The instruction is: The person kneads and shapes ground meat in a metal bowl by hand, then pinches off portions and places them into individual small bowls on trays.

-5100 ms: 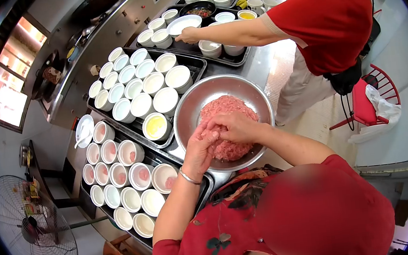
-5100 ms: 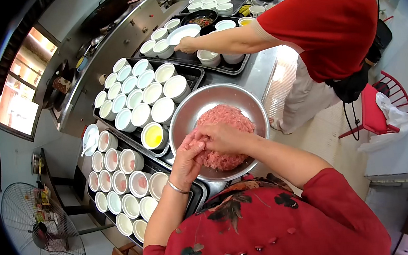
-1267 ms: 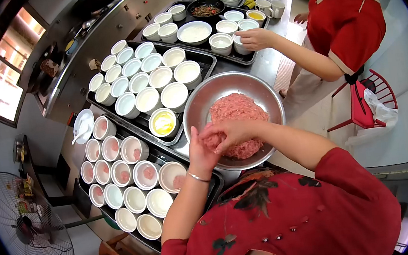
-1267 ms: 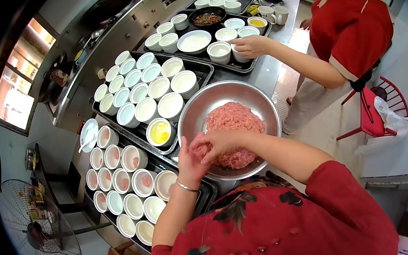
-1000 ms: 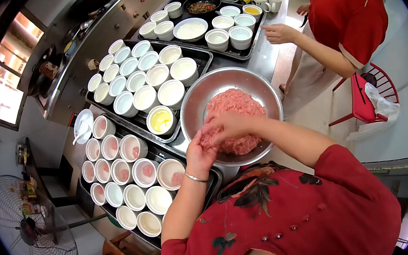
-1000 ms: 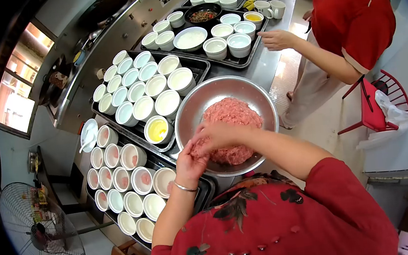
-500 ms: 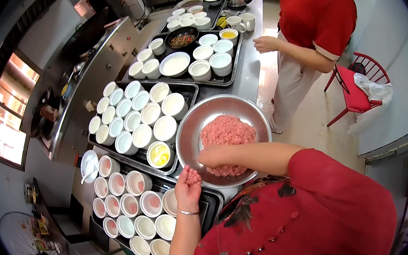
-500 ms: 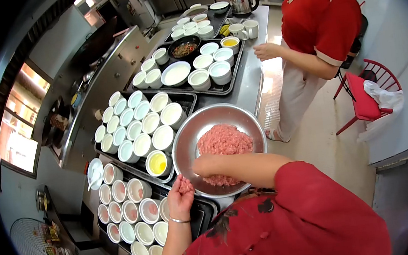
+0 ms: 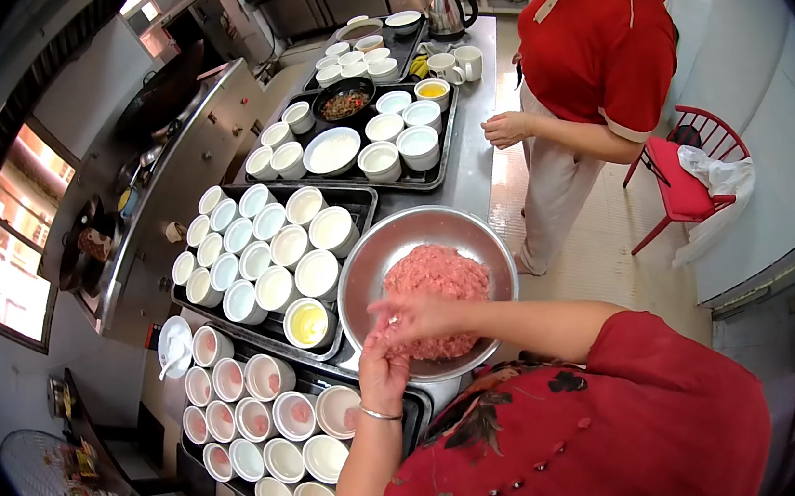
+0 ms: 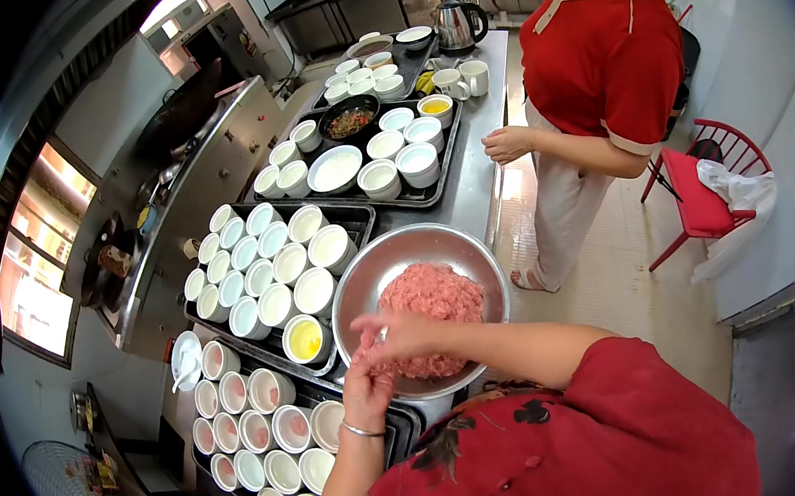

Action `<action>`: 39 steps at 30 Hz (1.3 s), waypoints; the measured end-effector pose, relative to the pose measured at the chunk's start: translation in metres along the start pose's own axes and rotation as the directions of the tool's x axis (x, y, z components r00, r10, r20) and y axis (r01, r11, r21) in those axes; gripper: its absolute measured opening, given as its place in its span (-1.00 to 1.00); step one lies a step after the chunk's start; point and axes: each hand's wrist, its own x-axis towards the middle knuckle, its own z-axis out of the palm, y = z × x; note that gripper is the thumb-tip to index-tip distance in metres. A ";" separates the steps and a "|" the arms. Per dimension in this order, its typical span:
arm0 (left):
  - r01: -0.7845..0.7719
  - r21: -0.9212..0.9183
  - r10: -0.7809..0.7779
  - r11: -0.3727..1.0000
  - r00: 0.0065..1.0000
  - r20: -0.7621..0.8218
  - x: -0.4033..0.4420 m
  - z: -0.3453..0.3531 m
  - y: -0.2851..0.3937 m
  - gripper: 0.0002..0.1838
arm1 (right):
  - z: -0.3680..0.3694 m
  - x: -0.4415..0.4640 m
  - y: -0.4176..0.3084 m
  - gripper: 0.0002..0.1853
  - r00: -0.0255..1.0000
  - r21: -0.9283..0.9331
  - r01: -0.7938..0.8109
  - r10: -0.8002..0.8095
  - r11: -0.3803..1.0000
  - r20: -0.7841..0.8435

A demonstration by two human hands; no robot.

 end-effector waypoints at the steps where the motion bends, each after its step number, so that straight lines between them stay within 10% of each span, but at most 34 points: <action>1: 0.000 -0.003 0.000 1.000 1.000 -0.007 0.000 0.000 -0.001 -0.78 | -0.004 0.001 0.009 -0.61 1.000 0.003 -0.003 0.003 1.000 0.005; 3: -0.193 0.102 0.200 0.976 0.978 -0.056 0.001 0.006 -0.002 -0.79 | -0.010 0.005 0.029 -0.66 0.906 0.623 -0.206 0.389 0.754 -0.170; 4: -0.300 0.191 0.309 0.935 0.951 -0.018 0.002 0.015 -0.006 -0.83 | -0.009 0.005 0.033 -0.66 0.905 0.626 -0.215 0.394 0.750 -0.160; 6: -0.311 0.451 0.266 0.837 0.950 0.161 -0.011 0.052 -0.004 -0.80 | 0.008 -0.001 0.022 -0.64 0.747 0.946 -0.324 0.618 0.015 0.245; 8: -0.567 0.808 0.245 -0.159 0.770 0.589 -0.004 0.047 -0.001 -0.58 | 0.022 -0.007 0.019 -0.58 0.842 0.963 -0.267 0.479 -0.034 0.250; 10: -0.390 0.834 0.335 -0.389 0.784 0.523 0.000 0.047 -0.005 -0.54 | 0.026 0.000 0.019 -0.60 0.850 0.976 -0.214 0.483 -0.044 0.209; 12: -0.436 0.895 0.554 -0.089 0.725 0.408 0.009 0.039 -0.007 -0.54 | 0.022 0.001 0.018 -0.68 0.845 0.987 -0.158 0.516 -0.006 0.138; 13: -0.474 0.792 0.540 0.386 0.812 0.223 0.011 0.037 -0.009 -0.53 | 0.021 0.003 0.018 -0.68 0.850 0.987 -0.163 0.507 -0.001 0.141; 15: -0.183 0.106 0.180 0.977 0.983 0.040 0.007 0.034 -0.008 -0.51 | 0.020 0.002 0.007 -0.72 0.925 0.683 0.014 0.250 0.731 -0.287; 16: 0.023 -0.162 -0.008 0.986 0.996 0.091 0.006 0.026 -0.009 -0.50 | 0.013 -0.006 0.001 -0.69 0.960 0.406 -0.157 0.237 0.900 -0.153; 18: 0.170 -0.310 -0.109 0.935 0.972 0.207 -0.008 0.048 -0.001 -0.57 | 0.019 -0.005 -0.001 -0.67 0.964 -0.221 0.219 -0.246 0.950 -0.101; 20: 0.113 -0.334 -0.081 0.936 0.991 0.106 -0.003 0.041 -0.005 -0.61 | 0.013 -0.002 -0.002 -0.64 0.941 -0.282 0.302 -0.333 0.910 -0.067; 21: 0.057 -0.347 -0.054 0.936 0.998 0.020 0.000 0.034 -0.008 -0.66 | 0.011 0.001 0.001 -0.63 0.945 -0.218 0.283 -0.310 0.934 -0.103; 22: 0.403 -0.561 -0.054 0.723 0.843 0.535 0.016 0.000 -0.011 -0.75 | 0.010 0.002 0.006 -0.62 0.955 -0.096 0.231 -0.244 0.968 -0.171; 23: 0.398 -0.565 -0.049 0.723 0.845 0.533 0.011 0.011 -0.012 -0.75 | 0.012 0.004 0.012 -0.60 0.965 0.105 0.137 -0.109 0.985 -0.239; 25: -0.232 -0.066 0.229 0.970 0.972 -0.051 -0.002 0.043 -0.014 -0.81 | 0.016 0.004 0.022 -0.57 0.948 0.576 -0.057 0.226 0.815 -0.226; 27: -0.240 0.038 0.238 0.970 0.969 0.063 0.005 0.026 -0.017 -0.79 | 0.015 0.001 0.057 -0.60 0.981 0.905 -0.147 0.179 0.399 0.080; 28: -0.536 0.604 0.487 0.590 0.833 0.264 0.004 0.030 -0.015 -0.75 | 0.015 -0.001 0.072 -0.62 0.953 0.946 -0.304 -0.022 -0.112 0.303; 29: -0.589 0.798 0.499 -0.127 0.658 0.565 0.004 0.033 -0.014 -0.70 | 0.015 -0.001 0.067 -0.62 0.953 0.946 -0.304 -0.019 -0.110 0.304; 33: -0.348 0.879 0.509 -0.326 0.719 0.473 0.003 0.035 -0.012 -0.57 | 0.027 -0.001 0.036 -0.68 0.927 0.984 -0.136 0.366 0.116 0.085; 35: -0.441 0.869 0.658 -0.226 0.588 0.470 0.013 0.026 -0.017 -0.61 | 0.024 -0.003 0.019 -0.70 0.895 0.976 -0.108 0.446 0.187 0.013; 36: -0.482 0.606 0.466 0.632 0.862 0.200 0.010 0.024 -0.011 -0.63 | 0.022 -0.005 0.010 -0.69 0.920 0.789 -0.128 0.368 0.601 -0.131; 37: -0.036 -0.084 0.053 0.996 0.977 0.208 0.008 0.021 -0.007 -0.63 | 0.022 -0.007 0.006 -0.68 0.946 0.442 -0.117 0.235 0.889 -0.223; 38: 0.096 -0.338 -0.014 0.936 0.971 0.238 0.009 0.018 -0.007 -0.67 | 0.026 -0.008 0.010 -0.65 0.952 0.024 0.107 -0.095 0.994 -0.291; 39: 0.094 -0.343 -0.013 0.935 0.973 0.232 0.008 0.017 -0.009 -0.67 | 0.027 -0.009 0.012 -0.65 0.954 0.027 0.102 -0.090 0.994 -0.285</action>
